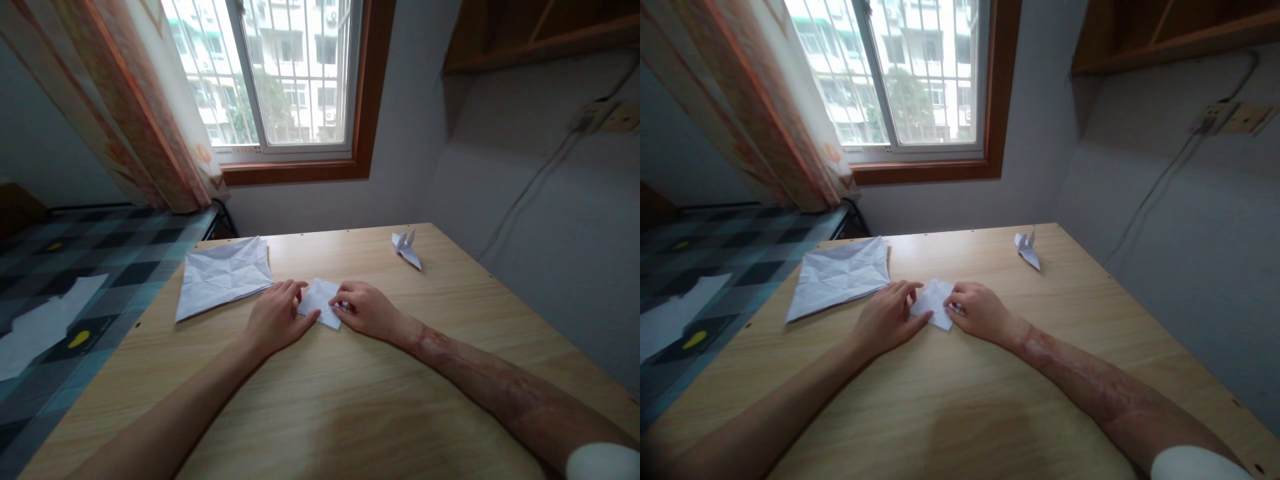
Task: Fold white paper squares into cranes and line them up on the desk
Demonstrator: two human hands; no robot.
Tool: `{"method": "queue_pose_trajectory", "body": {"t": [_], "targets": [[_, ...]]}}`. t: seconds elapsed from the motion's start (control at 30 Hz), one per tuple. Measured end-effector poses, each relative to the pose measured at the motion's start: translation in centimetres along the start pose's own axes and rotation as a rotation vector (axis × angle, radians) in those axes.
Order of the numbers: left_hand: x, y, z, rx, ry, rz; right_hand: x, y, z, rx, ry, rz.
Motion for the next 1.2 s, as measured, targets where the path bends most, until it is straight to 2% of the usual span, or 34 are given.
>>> {"method": "queue_pose_trajectory", "body": {"t": [0.23, 0.43, 0.53, 0.77, 0.93, 1.2], "targets": [[-0.02, -0.09, -0.12, 0.057, 0.03, -0.098, 0.02, -0.11, -0.17, 0.008, 0.002, -0.026], [0.17, 0.13, 0.02, 0.225, 0.074, -0.175, 0.08, 0.25, -0.18, -0.037, 0.002, -0.015], [0.24, 0.22, -0.01, 0.277, 0.047, -0.2, 0.08, 0.33, -0.18, -0.041, 0.001, -0.01], [0.3, 0.37, 0.06, 0.307, -0.002, -0.166, 0.05, 0.33, -0.15, -0.042, 0.001, 0.002], [0.41, 0.4, -0.13, 0.289, -0.138, -0.106, 0.08, 0.4, -0.23, -0.051, 0.006, 0.007], [-0.25, 0.33, -0.35, 0.293, -0.161, -0.196, 0.08, 0.42, -0.26, -0.045, 0.01, 0.009]]}}
Point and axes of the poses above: each hand's wrist, its own x-axis away from the middle knuckle, its own z-axis out of the back of the hand, y = z × x, the point moved 1 cm from there along -x, towards the middle knuckle, and after that the axes turned 2 degrees about -x, right-handed, at the moved point
